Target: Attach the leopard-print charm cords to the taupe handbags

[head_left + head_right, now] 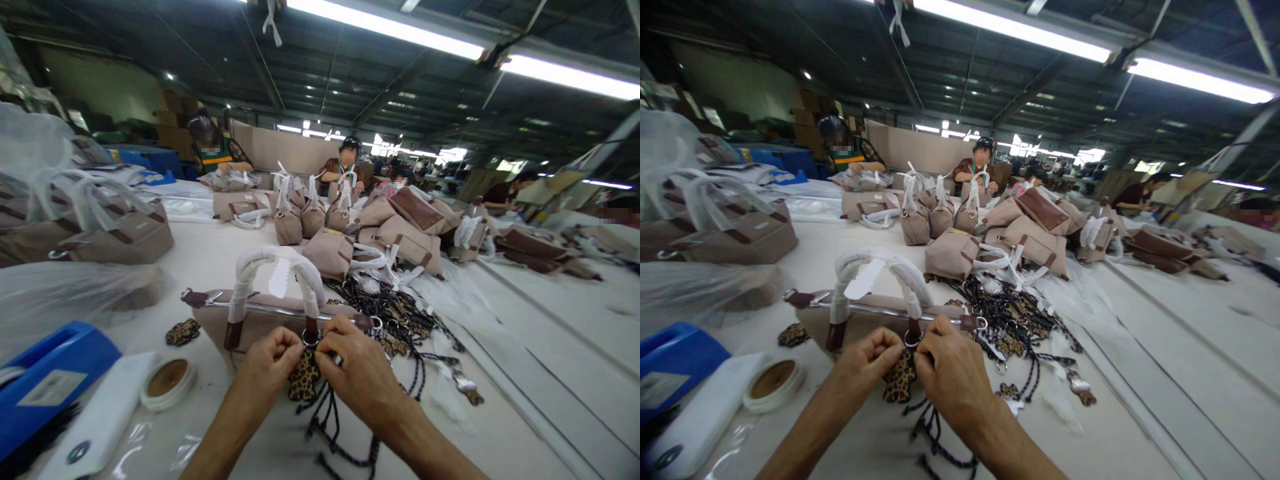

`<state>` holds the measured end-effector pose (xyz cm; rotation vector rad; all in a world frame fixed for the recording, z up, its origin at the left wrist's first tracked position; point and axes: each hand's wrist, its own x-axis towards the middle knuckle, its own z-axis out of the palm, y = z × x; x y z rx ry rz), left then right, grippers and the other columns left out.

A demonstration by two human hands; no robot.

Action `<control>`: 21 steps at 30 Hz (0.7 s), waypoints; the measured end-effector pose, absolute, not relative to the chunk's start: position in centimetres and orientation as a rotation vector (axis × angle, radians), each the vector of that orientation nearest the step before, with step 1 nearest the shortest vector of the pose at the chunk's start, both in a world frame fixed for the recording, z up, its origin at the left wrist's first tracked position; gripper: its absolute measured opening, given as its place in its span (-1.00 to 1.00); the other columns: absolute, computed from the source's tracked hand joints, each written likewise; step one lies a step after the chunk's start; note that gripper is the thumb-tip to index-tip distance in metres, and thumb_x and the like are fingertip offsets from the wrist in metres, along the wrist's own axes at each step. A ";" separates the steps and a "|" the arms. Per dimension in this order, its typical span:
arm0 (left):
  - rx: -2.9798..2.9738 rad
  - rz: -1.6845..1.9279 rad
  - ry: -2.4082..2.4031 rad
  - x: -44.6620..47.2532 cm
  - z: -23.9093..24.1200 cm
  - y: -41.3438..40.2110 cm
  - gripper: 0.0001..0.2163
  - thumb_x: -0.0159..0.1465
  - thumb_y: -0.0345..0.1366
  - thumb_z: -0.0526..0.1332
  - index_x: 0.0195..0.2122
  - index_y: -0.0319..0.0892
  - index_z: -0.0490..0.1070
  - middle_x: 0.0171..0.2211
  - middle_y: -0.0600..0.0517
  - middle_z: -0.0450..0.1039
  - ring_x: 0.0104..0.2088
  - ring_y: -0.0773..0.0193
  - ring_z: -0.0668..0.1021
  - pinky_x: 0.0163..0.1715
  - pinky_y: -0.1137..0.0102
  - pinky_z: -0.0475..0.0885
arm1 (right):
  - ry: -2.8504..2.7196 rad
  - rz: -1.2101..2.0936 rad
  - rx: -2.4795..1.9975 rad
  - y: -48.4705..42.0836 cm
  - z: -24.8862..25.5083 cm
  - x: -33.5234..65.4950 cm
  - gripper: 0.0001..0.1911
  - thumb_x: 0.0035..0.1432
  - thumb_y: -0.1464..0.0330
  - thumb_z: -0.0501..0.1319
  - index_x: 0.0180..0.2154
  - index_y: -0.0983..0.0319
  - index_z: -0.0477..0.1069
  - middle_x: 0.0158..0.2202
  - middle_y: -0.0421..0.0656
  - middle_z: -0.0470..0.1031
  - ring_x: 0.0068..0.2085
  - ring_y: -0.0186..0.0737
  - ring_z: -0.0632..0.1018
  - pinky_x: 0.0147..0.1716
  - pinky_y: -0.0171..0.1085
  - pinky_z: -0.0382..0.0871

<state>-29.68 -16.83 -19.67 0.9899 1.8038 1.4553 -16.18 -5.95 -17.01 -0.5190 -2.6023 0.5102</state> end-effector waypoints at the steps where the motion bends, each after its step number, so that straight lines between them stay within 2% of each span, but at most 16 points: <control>1: 0.988 1.432 1.789 -29.8 -19.7 -16.8 -0.80 0.16 -0.15 0.17 -0.45 -0.18 0.34 -0.58 0.17 0.28 -0.52 0.33 0.33 -0.50 0.46 0.20 | -2.610 0.503 -0.514 -6.0 -17.0 -16.1 -0.83 0.18 0.45 0.18 -0.46 0.20 0.44 -0.28 -0.22 0.42 -0.31 -0.34 0.47 -0.31 -0.37 0.26; 6: 1.027 1.336 1.741 -30.2 -19.5 -17.0 -0.81 0.15 -0.18 0.16 -0.39 -0.21 0.36 -0.60 0.19 0.26 -0.55 0.36 0.31 -0.52 0.47 0.15 | -2.598 0.492 -0.519 -6.0 -17.3 -16.1 -0.81 0.24 0.42 0.15 -0.43 0.19 0.44 -0.25 -0.20 0.42 -0.31 -0.33 0.47 -0.32 -0.36 0.25; 12: 1.147 1.358 1.839 -30.1 -18.6 -16.9 -0.86 0.17 -0.23 0.15 -0.47 -0.16 0.32 -0.57 0.16 0.29 -0.51 0.32 0.36 -0.49 0.45 0.22 | -2.563 0.563 -0.515 -6.3 -17.5 -16.1 -0.79 0.24 0.44 0.12 -0.43 0.20 0.43 -0.26 -0.19 0.42 -0.31 -0.32 0.47 -0.30 -0.34 0.27; 15: 1.204 1.411 2.009 -29.6 -18.2 -17.6 -0.86 0.21 -0.24 0.14 -0.46 -0.13 0.35 -0.52 0.11 0.37 -0.44 0.26 0.42 -0.40 0.40 0.29 | -2.444 0.750 -0.484 -5.9 -17.2 -15.8 -0.87 0.16 0.47 0.18 -0.37 0.18 0.48 -0.26 -0.18 0.43 -0.25 -0.28 0.47 -0.24 -0.33 0.29; 18: 1.108 1.661 2.040 -28.9 -17.8 -18.5 -0.87 0.24 -0.20 0.14 -0.36 -0.12 0.37 -0.31 0.02 0.50 -0.32 0.20 0.50 -0.29 0.35 0.37 | -2.277 1.081 -0.579 -5.3 -16.4 -15.5 -0.91 0.10 0.44 0.22 -0.33 0.20 0.50 -0.32 -0.19 0.45 -0.29 -0.26 0.47 -0.29 -0.33 0.30; 20: 0.962 1.840 1.791 -28.4 -17.6 -18.8 -0.84 0.27 -0.15 0.11 -0.33 -0.12 0.31 -0.22 -0.02 0.50 -0.35 0.22 0.53 -0.36 0.36 0.42 | -2.169 1.323 -0.676 -4.9 -15.8 -15.5 -0.88 0.11 0.37 0.21 -0.29 0.21 0.50 -0.35 -0.19 0.48 -0.33 -0.26 0.46 -0.35 -0.33 0.30; 21: 0.891 1.881 1.640 -28.3 -17.5 -18.7 -0.83 0.28 -0.13 0.09 -0.34 -0.12 0.28 -0.26 -0.01 0.50 -0.42 0.25 0.53 -0.44 0.38 0.43 | -2.137 1.398 -0.714 -4.8 -15.5 -15.6 -0.85 0.12 0.34 0.20 -0.26 0.21 0.50 -0.36 -0.20 0.49 -0.35 -0.26 0.47 -0.36 -0.34 0.30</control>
